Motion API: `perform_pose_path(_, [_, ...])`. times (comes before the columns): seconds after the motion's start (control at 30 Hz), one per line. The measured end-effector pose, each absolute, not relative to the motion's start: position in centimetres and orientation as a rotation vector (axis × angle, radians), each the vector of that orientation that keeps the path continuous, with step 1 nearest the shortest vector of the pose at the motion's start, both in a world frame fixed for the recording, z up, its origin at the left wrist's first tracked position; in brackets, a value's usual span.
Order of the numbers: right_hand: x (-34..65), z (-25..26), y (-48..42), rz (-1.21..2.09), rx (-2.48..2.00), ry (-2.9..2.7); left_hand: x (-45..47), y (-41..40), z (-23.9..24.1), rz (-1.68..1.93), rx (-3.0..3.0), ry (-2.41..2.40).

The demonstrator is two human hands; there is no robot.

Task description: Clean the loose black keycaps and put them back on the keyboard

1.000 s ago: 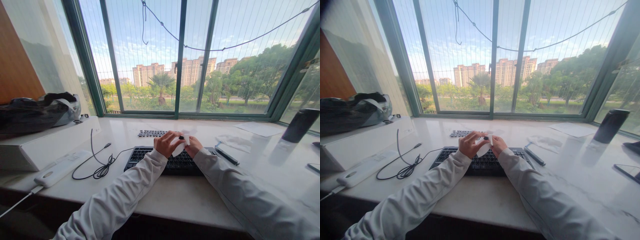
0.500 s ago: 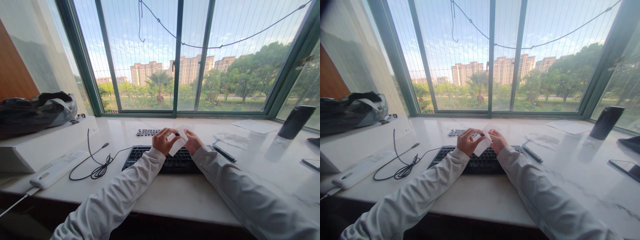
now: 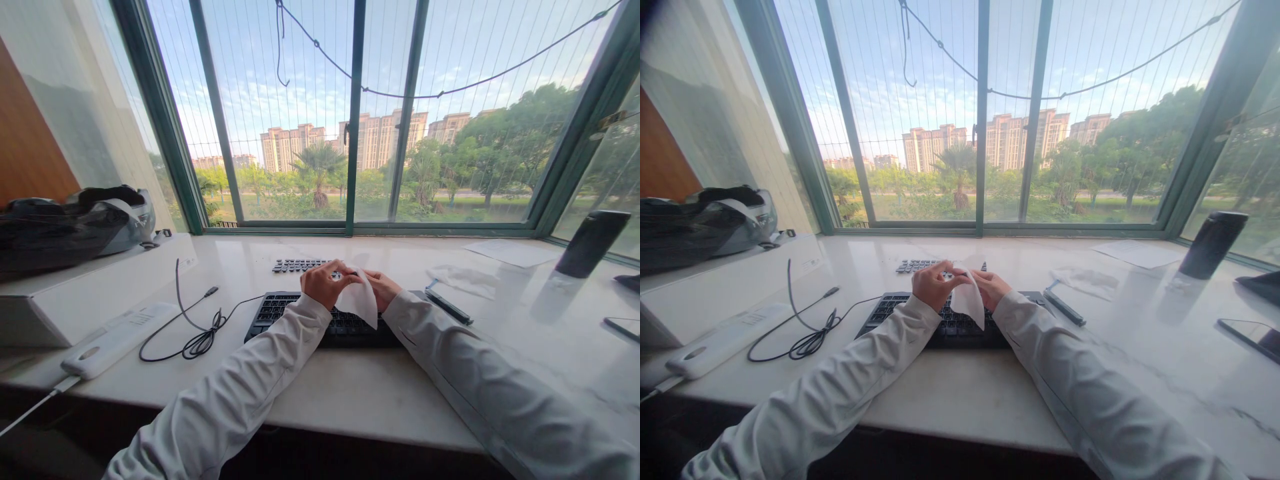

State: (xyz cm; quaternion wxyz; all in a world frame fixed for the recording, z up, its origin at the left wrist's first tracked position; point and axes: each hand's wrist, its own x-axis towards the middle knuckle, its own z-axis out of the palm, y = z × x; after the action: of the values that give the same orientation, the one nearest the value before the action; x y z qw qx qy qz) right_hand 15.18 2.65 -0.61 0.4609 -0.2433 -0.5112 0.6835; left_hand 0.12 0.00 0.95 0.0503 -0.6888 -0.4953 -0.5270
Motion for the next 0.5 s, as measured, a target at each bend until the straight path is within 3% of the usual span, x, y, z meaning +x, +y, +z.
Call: perform_pose_path(0.5, [15.46,-0.41,3.10,1.414,-0.830,-1.246,-0.20,0.28,0.84,-1.545,-2.301,-1.231])
